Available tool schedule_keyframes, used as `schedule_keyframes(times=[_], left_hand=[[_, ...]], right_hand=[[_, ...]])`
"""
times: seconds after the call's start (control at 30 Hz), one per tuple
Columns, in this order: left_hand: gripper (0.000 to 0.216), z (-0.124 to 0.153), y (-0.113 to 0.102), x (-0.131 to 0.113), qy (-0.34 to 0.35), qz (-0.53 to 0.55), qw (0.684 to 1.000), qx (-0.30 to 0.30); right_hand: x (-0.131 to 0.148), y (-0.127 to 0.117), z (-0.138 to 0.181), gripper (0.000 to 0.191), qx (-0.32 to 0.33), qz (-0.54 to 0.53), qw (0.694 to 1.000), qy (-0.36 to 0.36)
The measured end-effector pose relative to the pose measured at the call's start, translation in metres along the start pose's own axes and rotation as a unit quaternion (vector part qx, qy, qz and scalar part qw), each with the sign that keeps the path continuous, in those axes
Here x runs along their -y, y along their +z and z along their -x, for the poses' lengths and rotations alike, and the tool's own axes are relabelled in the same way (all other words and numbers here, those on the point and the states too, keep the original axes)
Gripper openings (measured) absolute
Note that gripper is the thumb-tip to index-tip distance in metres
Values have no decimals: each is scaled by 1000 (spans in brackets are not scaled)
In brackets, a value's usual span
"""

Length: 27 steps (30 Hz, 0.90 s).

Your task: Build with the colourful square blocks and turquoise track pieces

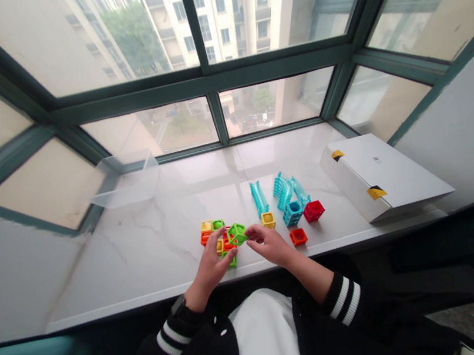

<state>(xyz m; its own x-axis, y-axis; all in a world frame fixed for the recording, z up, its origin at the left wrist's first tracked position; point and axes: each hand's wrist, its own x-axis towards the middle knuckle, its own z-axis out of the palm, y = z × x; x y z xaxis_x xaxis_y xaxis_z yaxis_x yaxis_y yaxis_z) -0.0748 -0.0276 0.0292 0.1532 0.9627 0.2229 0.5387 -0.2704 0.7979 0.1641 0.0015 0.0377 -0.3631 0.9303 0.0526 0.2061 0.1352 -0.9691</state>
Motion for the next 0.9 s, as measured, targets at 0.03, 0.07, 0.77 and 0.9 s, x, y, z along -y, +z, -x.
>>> schedule_keyframes(times=[0.03,0.07,0.77,0.9], left_hand=[[63,0,0,-4,-5,26,1000,5],[63,1,1,-6,-10,49,999,10],[44,0,1,-19,23,120,993,4],[46,1,4,-19,16,126,992,10]], right_hand=[[0,2,2,25,12,-13,1000,-1],[0,4,3,26,26,-23,999,-3],[12,2,10,53,32,48,994,-94],[10,0,9,46,24,46,994,-96]])
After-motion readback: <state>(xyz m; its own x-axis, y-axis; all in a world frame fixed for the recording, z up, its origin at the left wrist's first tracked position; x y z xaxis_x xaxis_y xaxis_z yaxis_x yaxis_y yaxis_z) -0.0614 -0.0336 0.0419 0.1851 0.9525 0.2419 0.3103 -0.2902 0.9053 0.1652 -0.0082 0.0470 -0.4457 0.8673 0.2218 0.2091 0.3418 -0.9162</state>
